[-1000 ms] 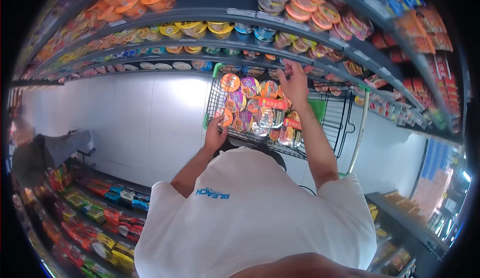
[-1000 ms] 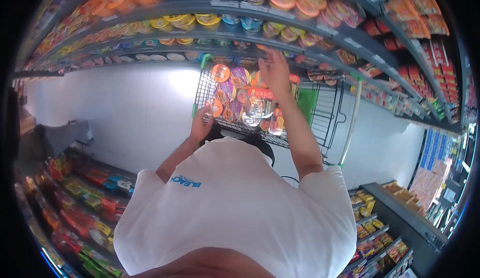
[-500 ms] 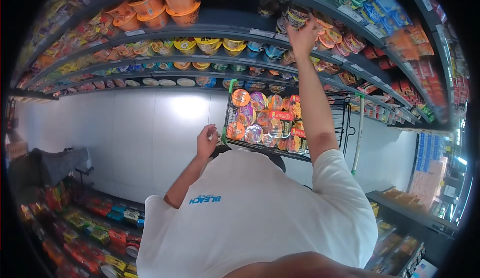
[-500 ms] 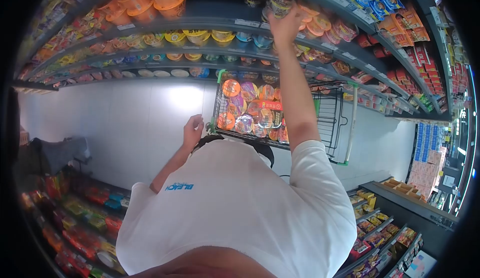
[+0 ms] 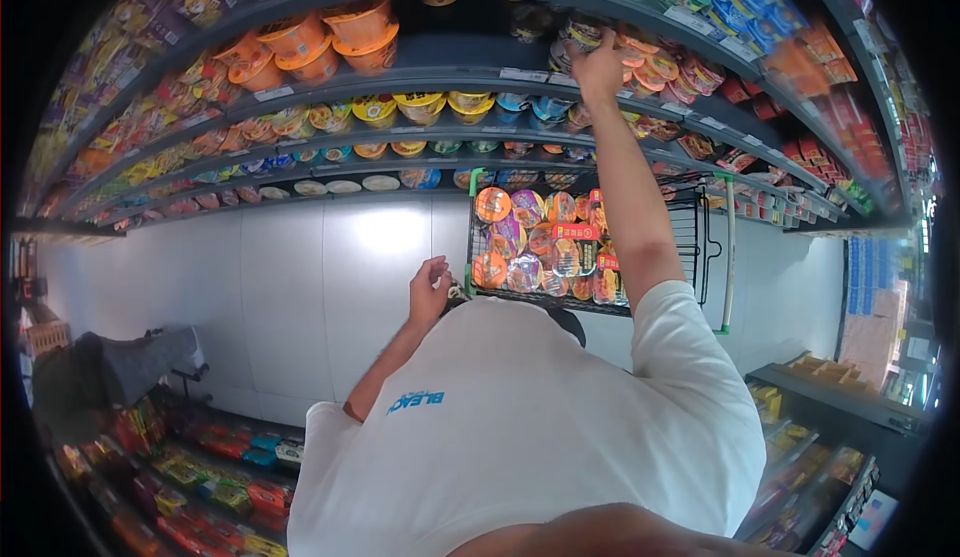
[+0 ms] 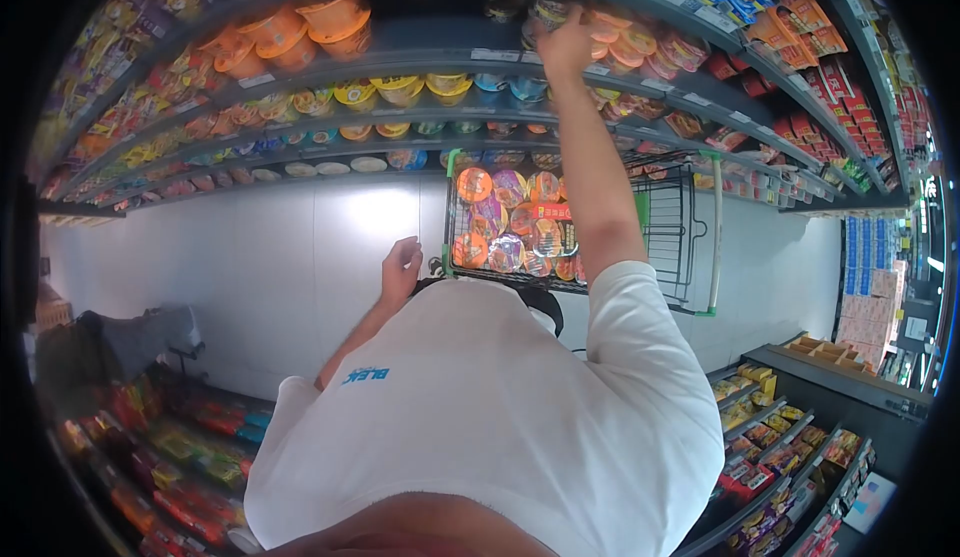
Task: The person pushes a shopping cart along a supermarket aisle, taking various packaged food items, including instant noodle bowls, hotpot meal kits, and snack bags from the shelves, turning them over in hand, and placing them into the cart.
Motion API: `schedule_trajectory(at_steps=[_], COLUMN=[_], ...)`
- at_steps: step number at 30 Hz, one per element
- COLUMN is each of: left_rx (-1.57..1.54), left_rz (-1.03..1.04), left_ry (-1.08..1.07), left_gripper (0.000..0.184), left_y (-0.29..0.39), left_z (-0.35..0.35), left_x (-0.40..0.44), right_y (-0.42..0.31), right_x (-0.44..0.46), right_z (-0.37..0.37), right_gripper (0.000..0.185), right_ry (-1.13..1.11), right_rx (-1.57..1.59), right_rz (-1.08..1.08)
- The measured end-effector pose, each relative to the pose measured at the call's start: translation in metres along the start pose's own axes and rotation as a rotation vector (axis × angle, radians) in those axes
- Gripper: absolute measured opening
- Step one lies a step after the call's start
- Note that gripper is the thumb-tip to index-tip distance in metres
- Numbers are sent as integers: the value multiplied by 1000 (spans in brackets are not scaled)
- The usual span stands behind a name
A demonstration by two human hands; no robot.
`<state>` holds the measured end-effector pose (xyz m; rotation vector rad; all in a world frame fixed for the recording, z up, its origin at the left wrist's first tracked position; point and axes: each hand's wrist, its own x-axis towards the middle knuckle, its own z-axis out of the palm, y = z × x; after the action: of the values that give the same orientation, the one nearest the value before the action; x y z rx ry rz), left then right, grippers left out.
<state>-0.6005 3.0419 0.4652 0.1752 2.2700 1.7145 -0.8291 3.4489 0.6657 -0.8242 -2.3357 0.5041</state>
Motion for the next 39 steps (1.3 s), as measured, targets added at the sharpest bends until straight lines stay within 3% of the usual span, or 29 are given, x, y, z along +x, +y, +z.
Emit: schedule_trajectory(at_steps=[2, 6, 13, 16, 18, 19, 21, 23, 24, 25, 27, 28, 29, 31, 32, 35, 37, 39], left_rx=[5, 0, -56, -188, -239, -237, -236, -269, -313, -313, -319, -265, -267, -27, 40, 247, 149, 108], left_rz=[-7, 5, 80, 203, 328, 403, 555, 584, 637, 626, 692, 746, 740, 914, 943, 872, 869, 825], left_ry=[-18, -62, -83, -100, -120, -136, -175, -275, -362, -369, -411, -327, -329, -179, -110, -147, -91, -130], left_gripper=[31, 30, 33, 55, 76, 87, 98, 98, 98, 98, 93, 88, 88, 87, 89, 93, 94, 95], left_y=[-1, 10, 83, 140, 182, 205, 238, 257, 263, 266, 270, 275, 281, 293, 296, 311, 311, 317], left_z=[0, 1, 9, 4, 3, 4, 9, 18, 23, 28, 41, 45, 49, 56, 61, 74, 94, 107], left_x=[0, 5, 33, 43, 49, 51, 54, 52, 49, 45, 34, 31, 29, 25, 23, 12, 9, 4], right_y=[4, 11, 2, -3, -1, 1, 8, 10, 21, 26, 16, 28, 39, 54, 35, 49, 66, 74], right_x=[3, 10, -29, -94, -135, -153, -186, -212, -216, -222, -233, -234, -236, -241, -234, -229, -234, -237], right_z=[7, 14, -24, -68, -100, -119, -141, -155, -160, -162, -180, -177, -172, -163, -190, -209, -213, -219], right_gripper=[64, 58, 56, 52, 46, 40, 48, 66, 76, 76, 80, 78, 78, 77, 82, 91, 94, 93], right_ry=[13, 96, 144, -17, -612, -783, -931, -956, -1099, -1093, -1007, -1201, -1198, -1339, -1105, -1222, -1250, -1241], right_rx=[69, 153, 286, 455, 1104, 1188, 1487, 1646, 1774, 1776, 2065, 2215, 2213, 2401, 1792, 1911, 1937, 1767], right_rz=[-48, -114, -202, -153, 340, 443, 463, 620, 515, 530, 706, 617, 626, 839, 810, 1022, 919, 562])
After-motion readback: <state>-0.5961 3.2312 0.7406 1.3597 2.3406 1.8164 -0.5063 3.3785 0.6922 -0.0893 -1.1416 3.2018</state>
